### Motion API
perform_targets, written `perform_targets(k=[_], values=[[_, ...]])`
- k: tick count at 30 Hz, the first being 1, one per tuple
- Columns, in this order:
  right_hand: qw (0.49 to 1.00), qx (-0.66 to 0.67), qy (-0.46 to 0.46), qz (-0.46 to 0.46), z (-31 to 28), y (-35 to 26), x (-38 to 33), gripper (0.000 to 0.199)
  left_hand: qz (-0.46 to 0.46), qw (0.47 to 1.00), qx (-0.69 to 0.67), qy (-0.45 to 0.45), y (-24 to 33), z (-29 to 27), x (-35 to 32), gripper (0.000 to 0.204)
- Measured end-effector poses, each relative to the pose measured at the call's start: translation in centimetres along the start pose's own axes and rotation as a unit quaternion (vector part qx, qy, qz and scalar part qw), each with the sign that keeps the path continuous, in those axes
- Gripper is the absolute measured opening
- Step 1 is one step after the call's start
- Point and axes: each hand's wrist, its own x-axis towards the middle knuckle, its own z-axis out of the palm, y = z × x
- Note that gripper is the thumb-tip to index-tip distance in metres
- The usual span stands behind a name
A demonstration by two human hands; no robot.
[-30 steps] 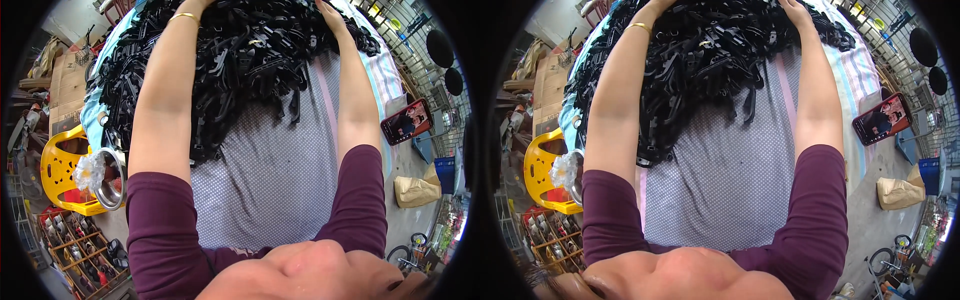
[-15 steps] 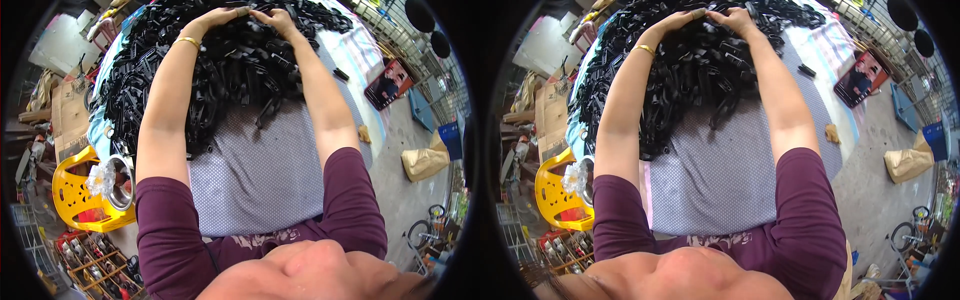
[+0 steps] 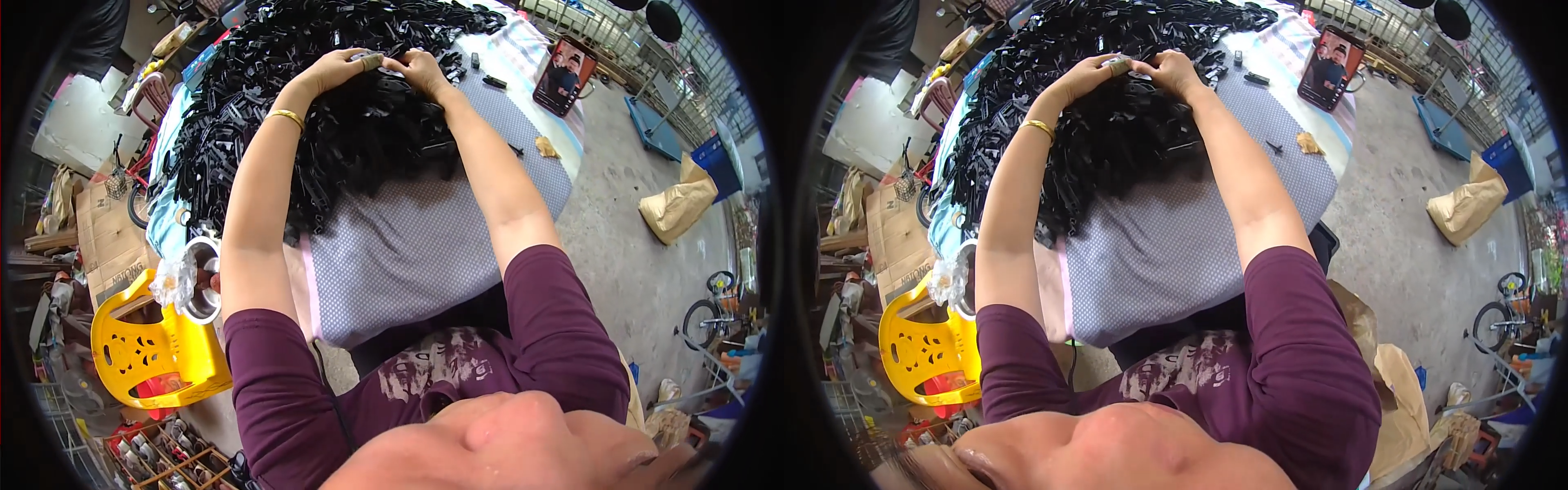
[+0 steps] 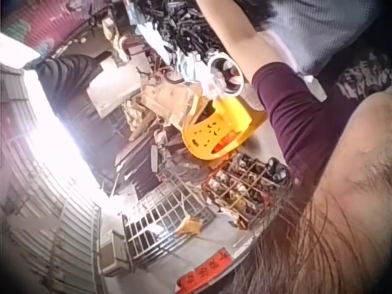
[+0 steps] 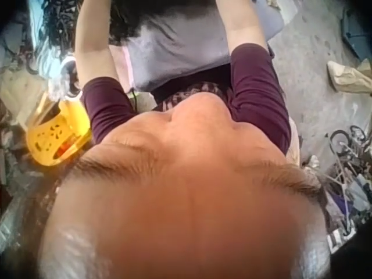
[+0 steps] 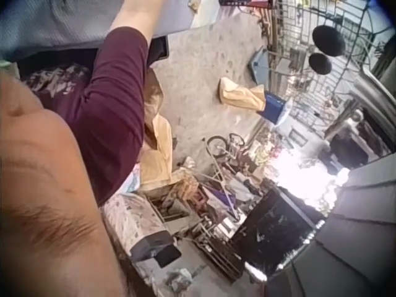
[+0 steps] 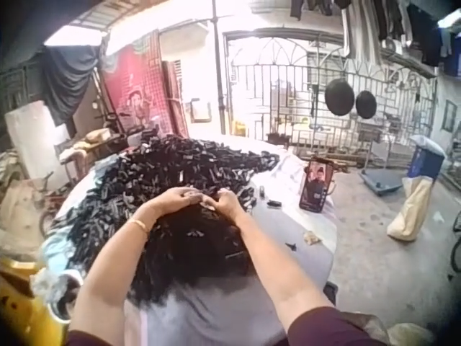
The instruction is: Assembling small black plastic hardware components by hand at a table.
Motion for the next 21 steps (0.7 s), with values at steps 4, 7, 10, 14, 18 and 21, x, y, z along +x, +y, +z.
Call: perform_targets(k=[4,7,10,14,18,21], values=[[0.999,-0.03,0.02,-0.036,-0.2,-0.1,-2.4,0.055,0.061,0.992,0.103,0.034,2.2,1.1,-2.6,0.046],[0.994,-0.056,-0.023,-0.091,-0.3,-0.2,-3.4,0.054,0.106,0.972,0.199,0.067,2.6,1.9,-4.5,0.047],[0.985,-0.133,-0.07,-0.081,-1.3,-2.4,-4.8,0.052,0.164,0.917,0.317,0.18,3.7,3.5,-8.1,0.051],[0.986,-0.108,-0.071,-0.101,-1.8,-1.7,-4.7,0.047,0.202,0.901,0.32,0.213,4.0,5.3,-10.8,0.063],[0.973,-0.149,-0.056,-0.168,-4.3,-1.4,-4.9,0.042,0.192,0.878,0.353,0.26,5.2,7.4,-14.2,0.063],[0.99,-0.102,-0.061,-0.081,-7.5,-1.2,-3.6,0.037,0.186,0.895,0.338,0.226,5.6,8.7,-16.8,0.065]])
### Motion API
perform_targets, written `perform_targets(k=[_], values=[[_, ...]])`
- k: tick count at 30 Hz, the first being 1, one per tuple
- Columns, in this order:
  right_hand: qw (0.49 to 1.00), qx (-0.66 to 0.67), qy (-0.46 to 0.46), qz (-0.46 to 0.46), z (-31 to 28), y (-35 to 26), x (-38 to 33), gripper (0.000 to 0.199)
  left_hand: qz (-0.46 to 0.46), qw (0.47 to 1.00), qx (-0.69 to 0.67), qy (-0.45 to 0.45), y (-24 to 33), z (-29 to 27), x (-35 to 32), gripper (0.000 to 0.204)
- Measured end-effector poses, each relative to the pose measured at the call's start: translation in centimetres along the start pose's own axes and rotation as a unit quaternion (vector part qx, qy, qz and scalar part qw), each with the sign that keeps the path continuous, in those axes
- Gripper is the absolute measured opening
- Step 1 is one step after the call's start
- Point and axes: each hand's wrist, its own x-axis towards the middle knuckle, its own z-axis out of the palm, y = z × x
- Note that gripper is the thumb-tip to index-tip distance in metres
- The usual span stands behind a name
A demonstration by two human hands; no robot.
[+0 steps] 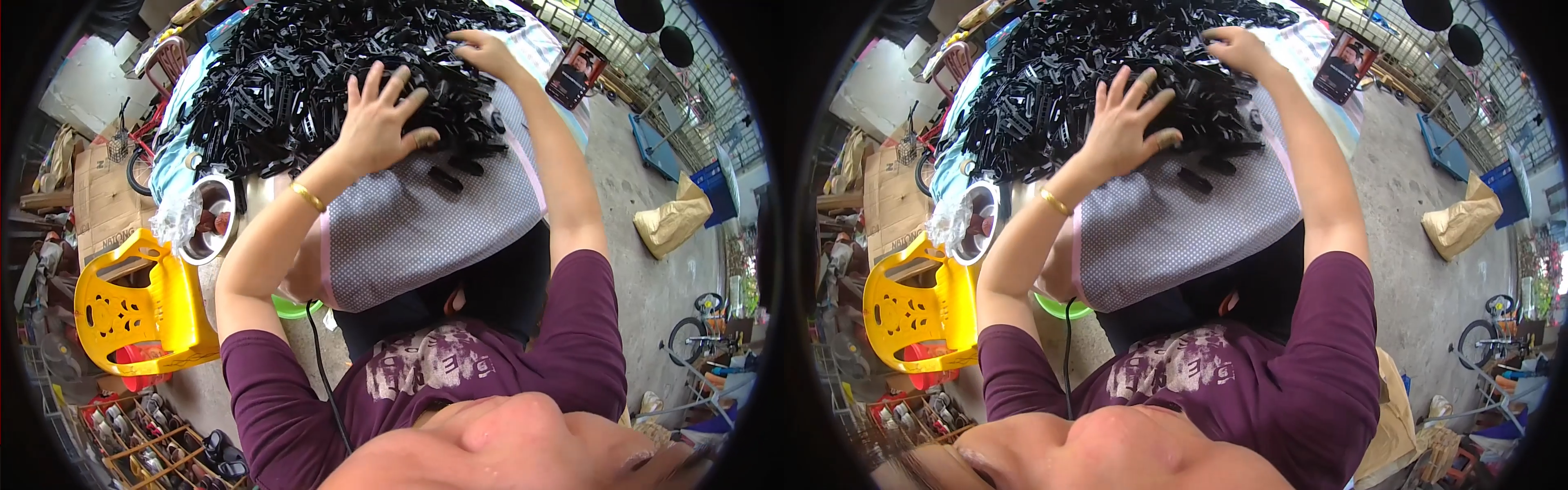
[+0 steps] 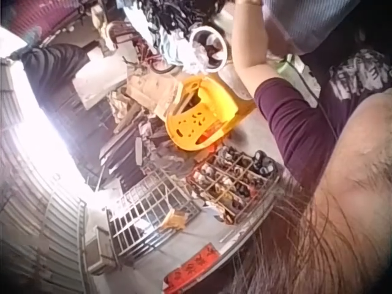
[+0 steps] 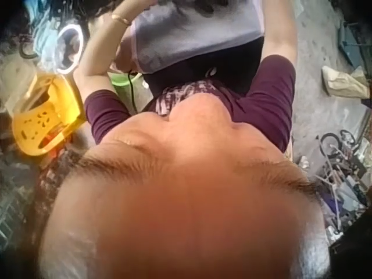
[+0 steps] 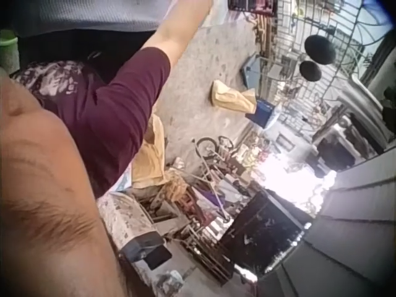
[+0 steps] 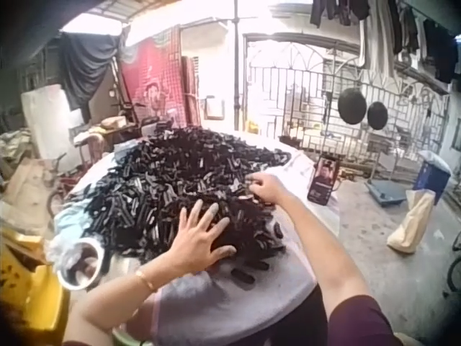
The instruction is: Assembling small black plastic hardware components by hand at a table.
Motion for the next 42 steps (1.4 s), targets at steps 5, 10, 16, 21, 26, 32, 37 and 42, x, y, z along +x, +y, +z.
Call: perform_targets(k=[5,10,16,21,26,32,37,42], values=[[0.948,-0.275,0.04,0.157,-1.7,10.0,-2.1,0.027,0.017,0.998,-0.037,-0.049,2.8,-0.4,-2.3,0.067],[0.924,-0.31,-0.057,0.217,-1.1,8.8,-3.8,0.025,0.0,0.995,-0.088,0.047,3.2,-1.7,-2.5,0.053],[0.986,0.149,0.076,-0.018,-3.5,-5.8,-6.9,0.028,-0.162,0.896,-0.402,0.093,4.4,-3.2,0.2,0.038],[0.959,-0.018,0.076,-0.271,-2.7,-14.8,-11.7,0.039,-0.297,0.628,-0.719,0.019,5.1,-4.0,0.2,0.03],[0.996,0.047,0.017,-0.073,-3.9,-11.4,-12.5,0.026,-0.324,0.654,-0.683,-0.029,3.4,-10.4,-6.7,0.022],[0.974,-0.22,-0.052,0.014,-4.8,-1.3,-14.6,0.025,-0.349,0.564,-0.748,-0.008,-1.9,-16.6,-28.1,0.022],[0.974,-0.204,-0.099,0.027,-3.2,-1.2,-13.4,0.03,-0.693,0.541,-0.472,0.06,-1.1,-12.8,-36.8,0.028],[0.99,-0.135,-0.012,0.039,-3.3,-2.7,-13.6,0.03,-0.523,0.84,0.053,-0.134,-2.4,-11.4,-36.0,0.029]])
